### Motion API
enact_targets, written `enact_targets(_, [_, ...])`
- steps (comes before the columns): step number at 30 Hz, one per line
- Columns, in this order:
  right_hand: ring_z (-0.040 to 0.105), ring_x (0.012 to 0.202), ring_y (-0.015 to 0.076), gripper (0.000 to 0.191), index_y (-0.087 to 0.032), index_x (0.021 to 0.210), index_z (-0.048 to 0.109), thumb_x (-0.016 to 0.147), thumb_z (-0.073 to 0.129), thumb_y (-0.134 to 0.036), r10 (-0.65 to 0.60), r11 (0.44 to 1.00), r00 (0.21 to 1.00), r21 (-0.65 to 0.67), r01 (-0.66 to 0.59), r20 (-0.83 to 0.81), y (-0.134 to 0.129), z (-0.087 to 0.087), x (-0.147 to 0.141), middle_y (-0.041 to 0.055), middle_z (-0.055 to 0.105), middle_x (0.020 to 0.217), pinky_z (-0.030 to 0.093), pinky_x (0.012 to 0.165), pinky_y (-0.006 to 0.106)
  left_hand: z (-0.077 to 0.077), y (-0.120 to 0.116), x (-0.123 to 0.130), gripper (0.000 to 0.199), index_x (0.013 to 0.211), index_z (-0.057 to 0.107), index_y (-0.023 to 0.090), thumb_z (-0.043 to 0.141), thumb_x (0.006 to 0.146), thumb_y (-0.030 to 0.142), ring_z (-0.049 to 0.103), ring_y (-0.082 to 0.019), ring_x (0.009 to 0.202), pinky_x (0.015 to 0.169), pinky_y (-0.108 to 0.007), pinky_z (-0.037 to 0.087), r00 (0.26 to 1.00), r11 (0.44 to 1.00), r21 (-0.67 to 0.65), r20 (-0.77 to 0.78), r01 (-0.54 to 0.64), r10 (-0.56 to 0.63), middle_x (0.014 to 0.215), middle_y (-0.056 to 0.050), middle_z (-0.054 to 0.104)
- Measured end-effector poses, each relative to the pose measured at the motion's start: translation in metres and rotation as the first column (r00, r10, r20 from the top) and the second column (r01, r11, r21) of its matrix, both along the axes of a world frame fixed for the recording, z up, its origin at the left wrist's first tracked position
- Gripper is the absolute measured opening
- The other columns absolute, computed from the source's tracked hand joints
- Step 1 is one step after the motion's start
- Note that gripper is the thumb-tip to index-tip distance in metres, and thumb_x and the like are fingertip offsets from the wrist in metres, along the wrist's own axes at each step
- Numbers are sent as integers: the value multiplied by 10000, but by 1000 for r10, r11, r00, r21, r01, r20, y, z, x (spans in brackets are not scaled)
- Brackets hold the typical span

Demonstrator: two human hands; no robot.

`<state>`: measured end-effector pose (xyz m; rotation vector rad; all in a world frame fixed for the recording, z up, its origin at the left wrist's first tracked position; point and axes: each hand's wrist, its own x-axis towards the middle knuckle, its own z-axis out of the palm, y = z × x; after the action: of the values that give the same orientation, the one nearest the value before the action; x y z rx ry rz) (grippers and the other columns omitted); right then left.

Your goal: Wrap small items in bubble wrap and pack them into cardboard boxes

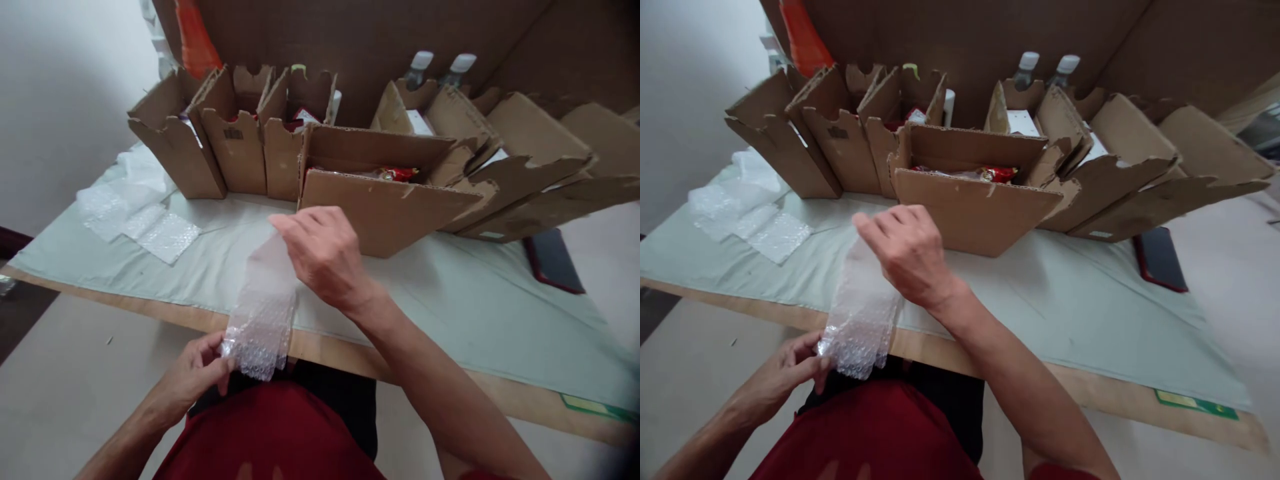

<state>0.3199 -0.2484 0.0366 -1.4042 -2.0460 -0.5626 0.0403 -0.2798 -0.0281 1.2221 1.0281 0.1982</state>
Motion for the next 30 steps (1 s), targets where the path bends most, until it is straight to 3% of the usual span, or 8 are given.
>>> enact_targets(4, [599, 1071, 250, 355, -164, 1298, 622, 1050, 377, -98, 86, 987, 994, -143, -76, 67, 59, -6, -29, 84, 727, 1045, 433, 928, 424, -19, -4, 3, 479, 642, 561, 184, 757, 752, 606, 508, -114, 520, 575, -252, 451, 961, 965, -85, 105, -247, 255, 537, 37, 524])
enact_targets(7, [533, 1287, 274, 383, -169, 1372, 579, 1012, 469, -94, 111, 975, 992, -186, -121, -61, 61, -15, -28, 114, 679, 1299, 420, 1043, 455, -24, -4, 8, 504, 638, 578, 179, 805, 718, 621, 508, -109, 488, 558, -247, 456, 924, 928, -160, 134, -338, 359, 506, 48, 514])
enact_targets(12, [562, 1300, 271, 468, -220, 1410, 530, 948, 585, -168, 177, 841, 952, -463, -278, -250, -22, -30, -3, 111, 625, 1404, 460, 1066, 481, -20, -1, 6, 507, 637, 607, 160, 829, 723, 608, 546, -107, 490, 568, -238, 469, 903, 893, -311, 176, -326, 391, 510, 21, 579])
enact_targets(16, [455, 1430, 325, 700, -198, 1517, 426, 893, 714, -331, 205, 737, 936, -584, -340, -286, -81, -52, -16, 168, 499, 1546, 434, 1117, 528, -16, 1, 7, 465, 695, 657, 151, 846, 722, 576, 568, -114, 486, 571, -235, 479, 890, 860, -396, 183, -323, 418, 496, 16, 599])
enact_targets(22, [629, 1155, 257, 338, -157, 1276, 609, 946, 571, -89, 160, 897, 942, -356, -263, -295, -77, -86, -65, 125, 722, 1184, 471, 994, 430, -14, 4, 9, 490, 694, 664, 165, 817, 692, 631, 579, -144, 468, 546, -260, 486, 907, 861, -410, 156, -301, 391, 450, 23, 557])
enact_targets(24, [662, 969, 205, 283, -172, 1126, 650, 937, 514, -12, 134, 922, 930, -301, -243, -342, -68, -88, -69, 64, 754, 991, 474, 927, 384, -11, 2, 1, 498, 706, 681, 168, 740, 748, 661, 591, -160, 495, 564, -281, 498, 932, 911, -275, 106, -308, 348, 472, 8, 569])
enact_targets(26, [665, 886, 185, 270, -178, 1055, 662, 926, 517, 9, 127, 921, 912, -296, -255, -390, -63, -86, -67, 36, 761, 921, 470, 887, 366, -7, 1, -9, 419, 772, 714, 172, 702, 813, 589, 630, -176, 589, 630, -298, 520, 939, 938, 51, 9, -343, 343, 585, -21, 643])
enact_targets(30, [678, 847, 179, 210, -188, 1052, 696, 954, 560, -62, 108, 864, 864, -383, -327, -492, -57, -83, -62, 24, 780, 913, 474, 846, 361, -2, 2, -17, 297, 1091, 726, 203, 744, 812, 303, 691, -239, 966, 899, -363, 540, 936, 664, 715, -39, -218, 350, 1030, -77, 741])
